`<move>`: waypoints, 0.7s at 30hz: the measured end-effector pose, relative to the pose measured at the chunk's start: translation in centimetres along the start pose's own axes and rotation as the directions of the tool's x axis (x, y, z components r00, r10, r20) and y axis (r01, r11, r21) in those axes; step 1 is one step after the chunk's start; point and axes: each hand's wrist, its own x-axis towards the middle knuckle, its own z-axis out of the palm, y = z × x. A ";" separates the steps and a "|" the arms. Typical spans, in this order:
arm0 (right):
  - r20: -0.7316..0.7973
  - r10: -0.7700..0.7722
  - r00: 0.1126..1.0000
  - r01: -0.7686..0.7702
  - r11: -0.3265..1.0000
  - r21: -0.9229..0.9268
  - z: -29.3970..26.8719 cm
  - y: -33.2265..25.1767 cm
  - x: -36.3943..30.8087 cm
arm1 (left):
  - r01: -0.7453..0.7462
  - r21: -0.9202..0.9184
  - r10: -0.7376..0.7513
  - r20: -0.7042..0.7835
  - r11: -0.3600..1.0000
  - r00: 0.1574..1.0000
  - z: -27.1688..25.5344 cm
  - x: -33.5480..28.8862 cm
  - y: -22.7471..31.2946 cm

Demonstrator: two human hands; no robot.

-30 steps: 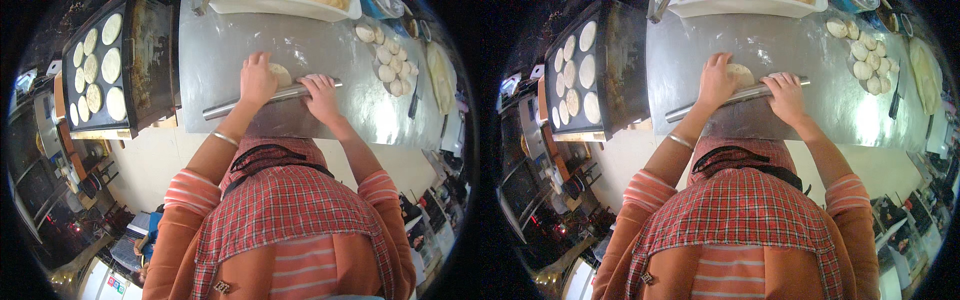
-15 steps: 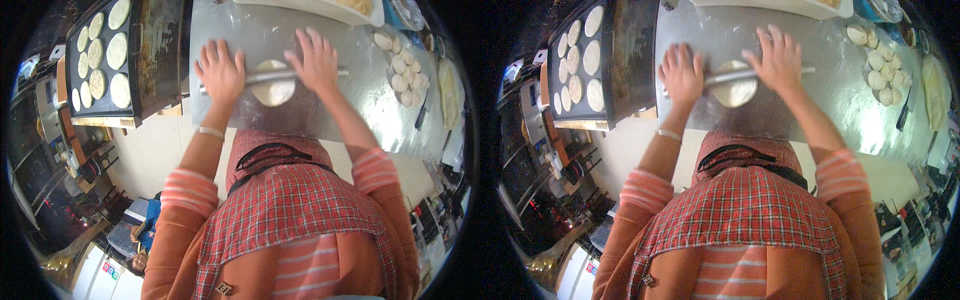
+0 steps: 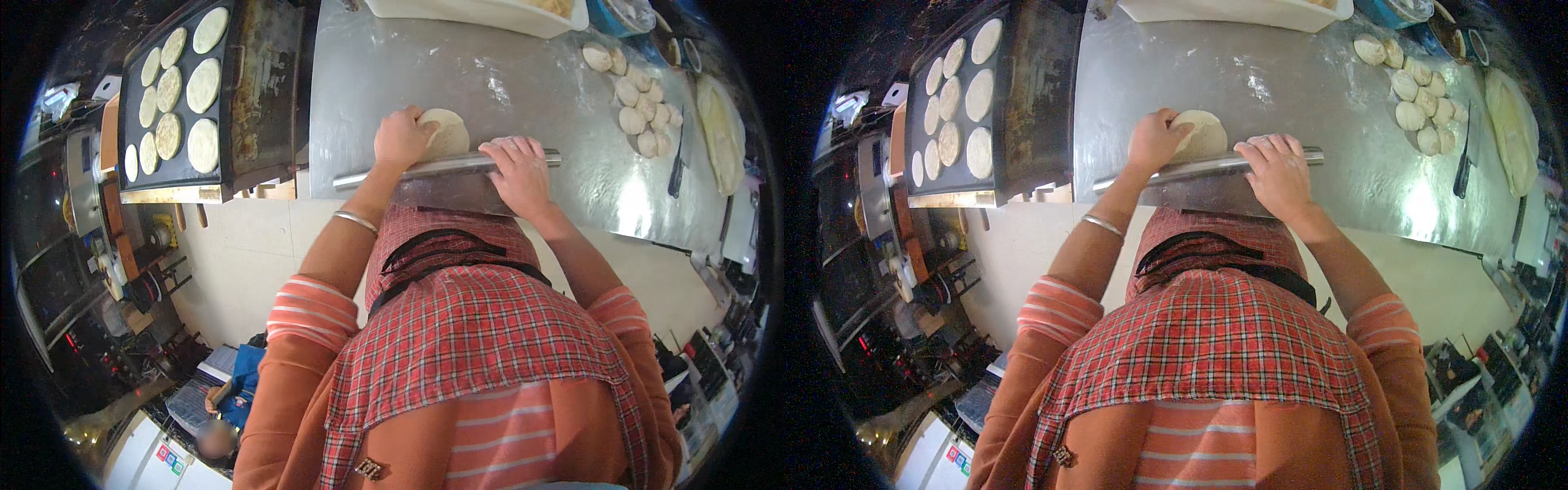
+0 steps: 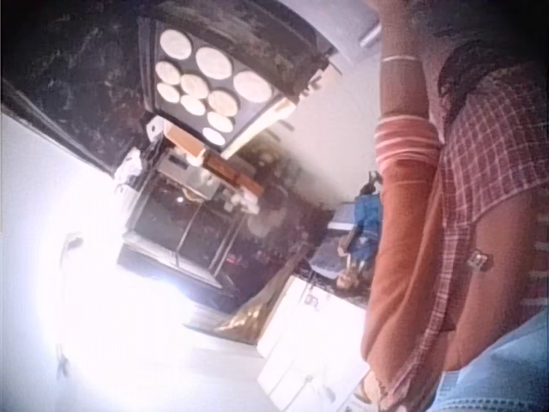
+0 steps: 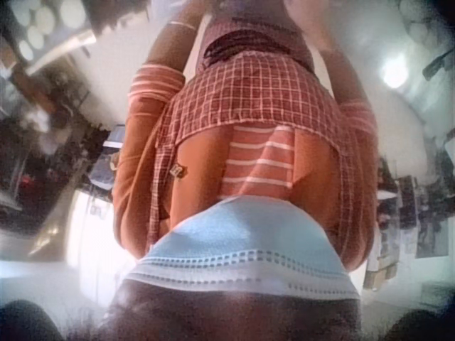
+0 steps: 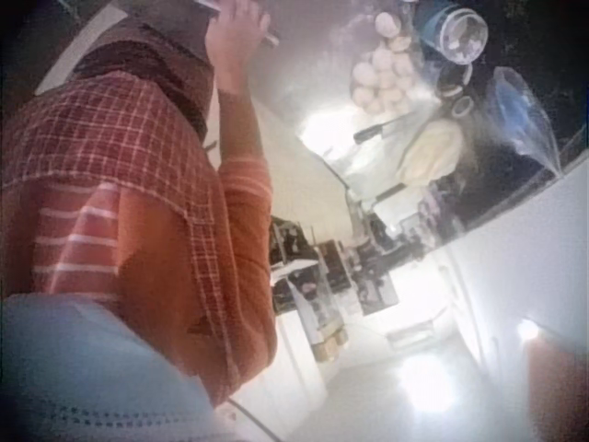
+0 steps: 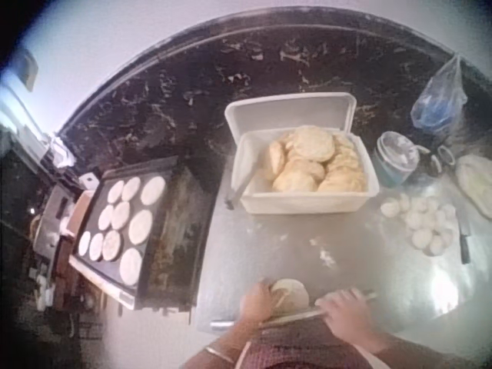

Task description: The person rolls dough balls into flat rounds on a floured metal table using a rolling pin, then places them on a hot griddle to cook. They flip the flatbreads with tongs and transfer cooked ones to a wire rack.

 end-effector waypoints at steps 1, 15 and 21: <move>-0.005 -0.024 1.000 0.024 1.000 0.017 -0.3 -0.2 0.2 | -0.003 -0.071 0.010 0.101 0.997 0.995 -0.8 0.4 -0.6; -0.179 0.044 0.983 -0.080 0.977 -0.197 3.1 -1.4 13.7 | 0.066 0.512 0.247 -0.519 0.856 0.818 -4.7 3.1 -6.4; -0.154 0.040 0.987 -0.068 0.981 -0.180 2.4 -2.2 13.8 | 0.021 0.490 0.213 -0.416 0.871 0.884 -4.8 2.9 -6.5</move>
